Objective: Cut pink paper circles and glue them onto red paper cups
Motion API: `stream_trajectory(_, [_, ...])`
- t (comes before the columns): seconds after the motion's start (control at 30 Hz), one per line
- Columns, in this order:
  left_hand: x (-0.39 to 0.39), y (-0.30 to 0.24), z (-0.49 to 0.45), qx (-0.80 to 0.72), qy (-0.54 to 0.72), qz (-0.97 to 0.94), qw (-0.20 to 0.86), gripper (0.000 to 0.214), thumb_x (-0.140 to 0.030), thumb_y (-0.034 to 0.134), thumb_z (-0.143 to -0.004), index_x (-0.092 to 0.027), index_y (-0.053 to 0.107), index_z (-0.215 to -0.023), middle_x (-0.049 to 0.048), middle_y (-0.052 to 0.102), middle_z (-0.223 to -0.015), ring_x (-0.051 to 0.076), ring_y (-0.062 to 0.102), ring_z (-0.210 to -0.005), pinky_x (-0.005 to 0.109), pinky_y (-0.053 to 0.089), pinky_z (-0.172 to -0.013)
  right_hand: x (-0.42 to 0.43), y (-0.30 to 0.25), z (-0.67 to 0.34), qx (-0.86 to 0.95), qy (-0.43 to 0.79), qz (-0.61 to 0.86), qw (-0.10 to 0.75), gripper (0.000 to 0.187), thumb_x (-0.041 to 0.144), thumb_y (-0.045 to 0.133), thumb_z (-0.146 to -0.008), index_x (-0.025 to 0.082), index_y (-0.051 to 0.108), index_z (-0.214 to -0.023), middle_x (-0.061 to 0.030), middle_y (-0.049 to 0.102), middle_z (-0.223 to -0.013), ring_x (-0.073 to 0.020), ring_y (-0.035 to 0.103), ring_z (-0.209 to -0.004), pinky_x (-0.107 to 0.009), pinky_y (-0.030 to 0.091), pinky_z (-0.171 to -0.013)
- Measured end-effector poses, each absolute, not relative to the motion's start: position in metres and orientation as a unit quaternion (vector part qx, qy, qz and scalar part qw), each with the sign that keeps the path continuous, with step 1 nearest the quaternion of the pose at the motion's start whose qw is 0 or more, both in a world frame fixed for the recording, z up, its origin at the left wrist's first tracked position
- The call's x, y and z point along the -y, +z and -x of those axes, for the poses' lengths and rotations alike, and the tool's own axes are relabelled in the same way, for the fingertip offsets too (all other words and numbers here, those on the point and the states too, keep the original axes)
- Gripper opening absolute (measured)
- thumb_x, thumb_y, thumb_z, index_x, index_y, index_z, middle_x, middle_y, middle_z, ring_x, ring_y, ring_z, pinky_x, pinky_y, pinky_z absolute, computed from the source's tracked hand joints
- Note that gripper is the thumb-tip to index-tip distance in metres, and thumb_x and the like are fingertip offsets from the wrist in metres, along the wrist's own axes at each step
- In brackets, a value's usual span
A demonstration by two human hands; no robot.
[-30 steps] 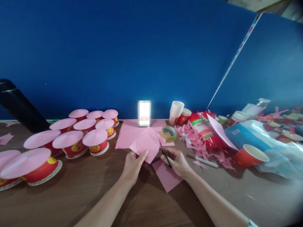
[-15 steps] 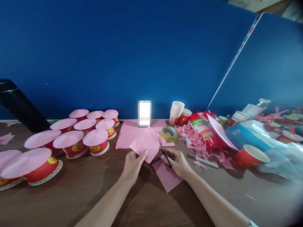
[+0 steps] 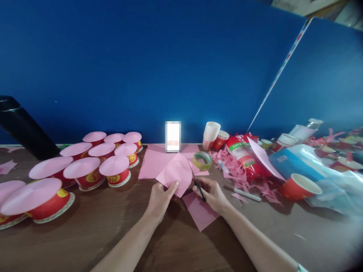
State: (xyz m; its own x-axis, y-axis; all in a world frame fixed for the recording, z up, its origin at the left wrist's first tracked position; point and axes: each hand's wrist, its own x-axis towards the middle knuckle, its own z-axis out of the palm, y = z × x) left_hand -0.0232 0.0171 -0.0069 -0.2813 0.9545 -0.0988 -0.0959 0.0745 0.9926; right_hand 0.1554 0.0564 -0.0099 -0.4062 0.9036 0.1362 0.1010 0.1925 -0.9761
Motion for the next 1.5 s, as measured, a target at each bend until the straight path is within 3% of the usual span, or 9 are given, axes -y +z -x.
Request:
stream_trajectory(0.3, [-0.0169,-0.0076,0.0245,-0.566,0.562,-0.392,0.459,0.033,-0.041,0.067,-0.064,-0.011,0.057,-0.054,0.0,0.054,-0.045,0.01,0.046,-0.042,0.021,0.035,-0.043,-0.0557,-0.0073,-0.1562,0.676,0.494,0.386,0.388,0.031,0.035,0.063,-0.075,0.014,0.062,-0.097,0.0031,0.045,-0.063,-0.0076,0.039,-0.053,-0.019,0.032,-0.047])
stream_trajectory(0.63, [-0.017,-0.0116,0.0255,-0.53,0.577,-0.402,0.474,0.031,-0.04,0.065,-0.067,-0.009,0.063,-0.07,0.0026,0.059,-0.059,0.01,0.047,-0.049,0.022,0.037,-0.047,-0.0554,-0.0042,-0.1563,0.681,0.49,0.386,0.382,0.033,0.034,0.063,-0.075,0.014,0.062,-0.101,0.0026,0.045,-0.063,-0.0082,0.038,-0.054,-0.019,0.031,-0.047])
stream_trajectory(0.9, [-0.0171,-0.0111,0.0251,-0.52,0.585,-0.387,0.489,0.034,-0.041,0.065,-0.068,-0.008,0.065,-0.076,0.0018,0.058,-0.057,0.01,0.046,-0.047,0.022,0.038,-0.047,-0.0554,-0.0049,-0.1571,0.685,0.491,0.384,0.378,0.032,0.034,0.062,-0.075,0.013,0.062,-0.099,0.0026,0.045,-0.062,-0.008,0.038,-0.054,-0.019,0.032,-0.046])
stream_trajectory(1.23, [-0.0171,-0.009,0.0243,-0.522,0.592,-0.369,0.49,0.031,-0.042,0.067,-0.066,-0.011,0.064,-0.071,-0.0012,0.057,-0.052,0.009,0.045,-0.044,0.021,0.036,-0.045,-0.055,-0.0047,-0.1566,0.672,0.499,0.397,0.378,0.036,0.038,0.064,-0.073,0.013,0.063,-0.099,0.0024,0.045,-0.062,-0.0088,0.039,-0.054,-0.02,0.033,-0.046])
stream_trajectory(1.5, [-0.0174,-0.0087,0.0253,-0.556,0.573,-0.364,0.48,0.032,-0.043,0.066,-0.066,-0.011,0.063,-0.07,-0.0016,0.056,-0.051,0.008,0.046,-0.043,0.02,0.036,-0.044,-0.0554,-0.0063,-0.157,0.677,0.491,0.391,0.384,0.027,0.036,0.064,-0.074,0.013,0.064,-0.087,0.0028,0.044,-0.059,-0.008,0.038,-0.053,-0.019,0.032,-0.045])
